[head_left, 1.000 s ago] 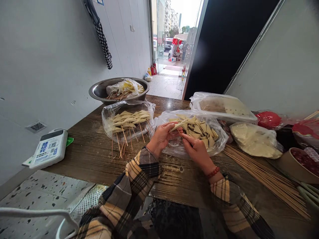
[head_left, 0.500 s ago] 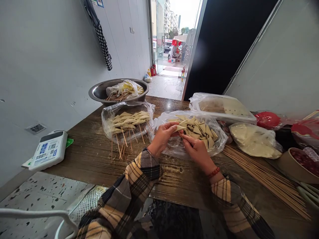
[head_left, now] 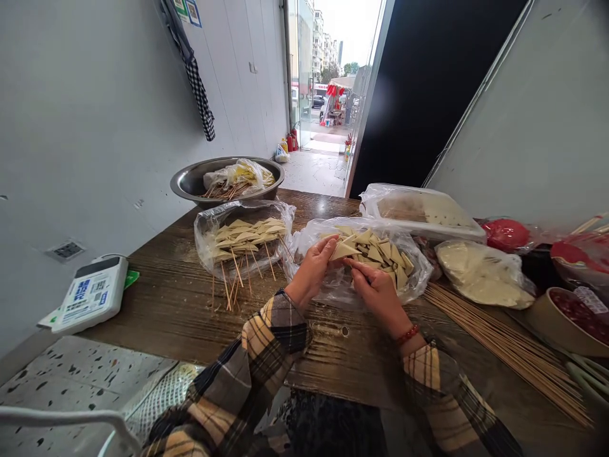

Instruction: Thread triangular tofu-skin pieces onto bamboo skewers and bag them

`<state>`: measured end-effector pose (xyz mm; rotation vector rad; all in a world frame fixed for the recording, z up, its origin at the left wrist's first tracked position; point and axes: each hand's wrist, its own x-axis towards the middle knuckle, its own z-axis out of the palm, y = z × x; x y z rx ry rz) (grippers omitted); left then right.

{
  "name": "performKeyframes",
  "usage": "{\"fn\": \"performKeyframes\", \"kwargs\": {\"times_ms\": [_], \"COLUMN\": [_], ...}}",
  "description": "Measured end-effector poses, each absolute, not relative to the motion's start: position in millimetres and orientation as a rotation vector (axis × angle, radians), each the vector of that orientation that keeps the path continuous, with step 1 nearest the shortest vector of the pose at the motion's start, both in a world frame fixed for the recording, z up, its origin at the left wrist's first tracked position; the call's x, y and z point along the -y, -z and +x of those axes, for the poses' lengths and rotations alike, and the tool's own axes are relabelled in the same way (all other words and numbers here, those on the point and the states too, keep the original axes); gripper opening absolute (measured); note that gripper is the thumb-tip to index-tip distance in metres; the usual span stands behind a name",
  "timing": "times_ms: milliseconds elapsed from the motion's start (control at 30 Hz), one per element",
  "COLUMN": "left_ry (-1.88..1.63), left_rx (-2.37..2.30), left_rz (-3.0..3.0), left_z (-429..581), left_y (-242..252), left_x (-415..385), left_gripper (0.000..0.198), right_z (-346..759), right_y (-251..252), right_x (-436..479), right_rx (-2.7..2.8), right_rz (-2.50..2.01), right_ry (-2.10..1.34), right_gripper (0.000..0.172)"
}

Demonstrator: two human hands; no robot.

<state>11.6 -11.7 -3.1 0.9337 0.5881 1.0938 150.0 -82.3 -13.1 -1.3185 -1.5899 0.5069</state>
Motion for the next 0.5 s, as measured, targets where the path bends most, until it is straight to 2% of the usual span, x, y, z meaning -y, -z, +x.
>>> {"fn": "performKeyframes", "kwargs": {"times_ms": [233, 500], "left_ry": [-0.911, -0.991], "left_rx": [-0.412, -0.361], "left_rz": [0.874, 0.859], "left_z": [9.8, 19.6], "left_y": [-1.4, -5.5], "left_x": [15.6, 27.0], "left_gripper": [0.042, 0.031], "right_z": [146.8, 143.1], "right_y": [12.9, 13.6], "right_x": [83.2, 85.6], "right_rx": [1.603, 1.626], "right_rz": [-1.317, -1.368], "right_ry": [-0.526, -0.409], "right_gripper": [0.035, 0.030]}}
